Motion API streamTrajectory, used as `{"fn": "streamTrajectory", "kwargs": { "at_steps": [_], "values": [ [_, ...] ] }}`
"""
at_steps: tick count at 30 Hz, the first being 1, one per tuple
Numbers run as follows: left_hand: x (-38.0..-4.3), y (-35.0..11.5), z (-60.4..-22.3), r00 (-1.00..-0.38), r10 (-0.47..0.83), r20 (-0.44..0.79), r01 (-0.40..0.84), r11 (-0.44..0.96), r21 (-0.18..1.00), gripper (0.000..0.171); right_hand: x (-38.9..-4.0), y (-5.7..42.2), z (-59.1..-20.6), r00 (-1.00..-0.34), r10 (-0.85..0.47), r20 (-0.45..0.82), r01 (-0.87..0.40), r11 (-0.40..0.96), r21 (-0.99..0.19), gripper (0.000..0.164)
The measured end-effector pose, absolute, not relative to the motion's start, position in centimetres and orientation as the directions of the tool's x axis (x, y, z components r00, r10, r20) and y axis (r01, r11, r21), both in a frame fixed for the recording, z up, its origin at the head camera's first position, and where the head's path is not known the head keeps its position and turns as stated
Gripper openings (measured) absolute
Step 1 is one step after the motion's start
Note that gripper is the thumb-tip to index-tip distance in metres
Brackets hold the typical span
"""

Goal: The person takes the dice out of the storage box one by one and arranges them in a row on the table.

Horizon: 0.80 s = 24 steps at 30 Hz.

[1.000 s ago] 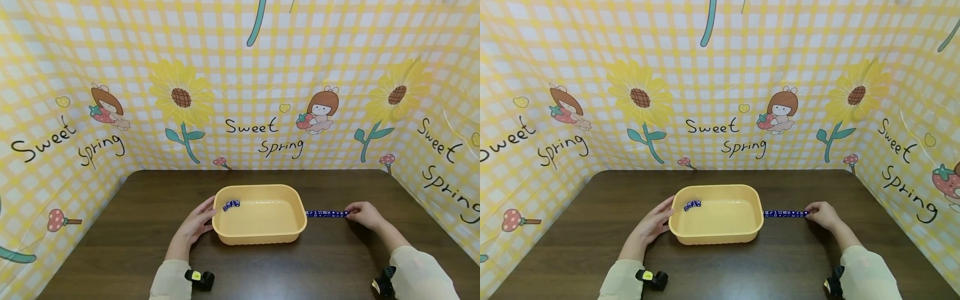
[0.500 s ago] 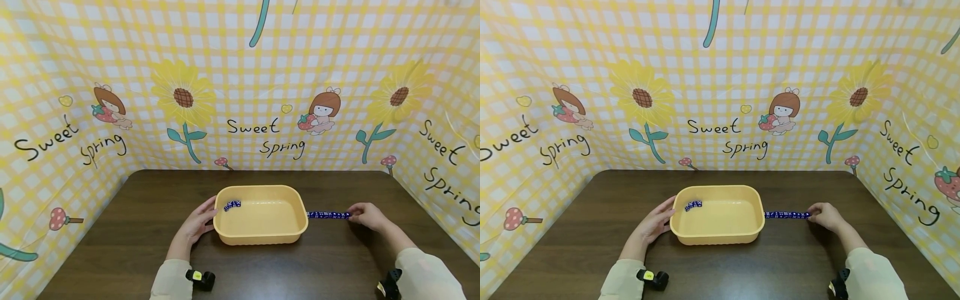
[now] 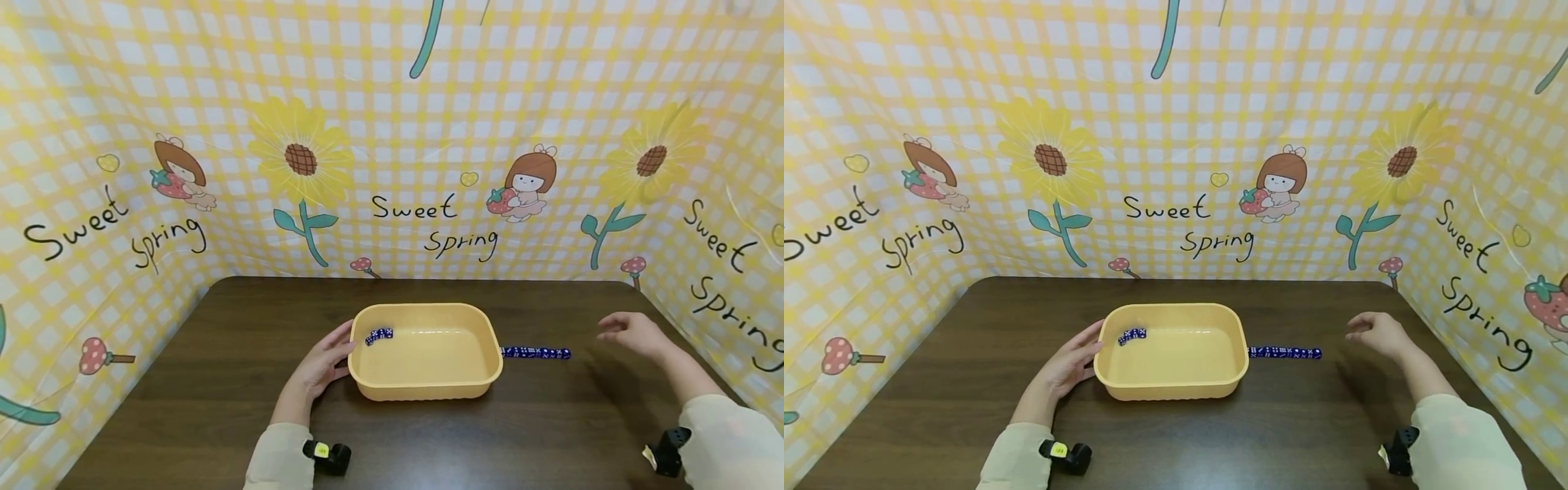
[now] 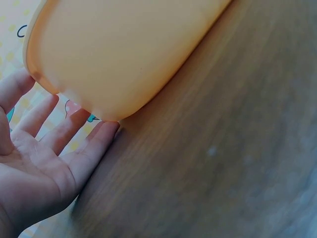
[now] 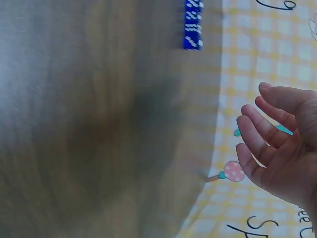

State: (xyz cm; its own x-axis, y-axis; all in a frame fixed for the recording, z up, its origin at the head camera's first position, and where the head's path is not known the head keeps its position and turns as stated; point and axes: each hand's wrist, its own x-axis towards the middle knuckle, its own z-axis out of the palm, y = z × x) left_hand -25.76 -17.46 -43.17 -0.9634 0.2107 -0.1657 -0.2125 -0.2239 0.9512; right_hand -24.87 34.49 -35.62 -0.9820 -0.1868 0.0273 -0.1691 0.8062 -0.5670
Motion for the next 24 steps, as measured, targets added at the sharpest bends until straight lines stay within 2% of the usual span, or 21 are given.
{"fn": "streamTrajectory", "kwargs": {
  "at_steps": [9,16,24],
  "values": [
    [-25.8,-17.5,-43.2,-0.963,0.208,-0.17,-0.215,-0.223,0.951,0.052,-25.5,34.3,-32.5,-0.984,-0.154,0.088,-0.177,0.816,-0.55,0.036],
    [-25.8,-17.5,-43.2,-0.966,0.198,-0.167,-0.21,-0.219,0.953,0.052,-26.6,32.7,-29.8,-0.971,-0.176,0.159,-0.234,0.813,-0.533,0.035],
    [-25.9,-17.5,-43.2,-0.963,0.208,-0.173,-0.22,-0.225,0.949,0.052,-27.8,29.9,-27.4,-0.972,-0.175,0.157,-0.234,0.801,-0.552,0.037]
  ]
}}
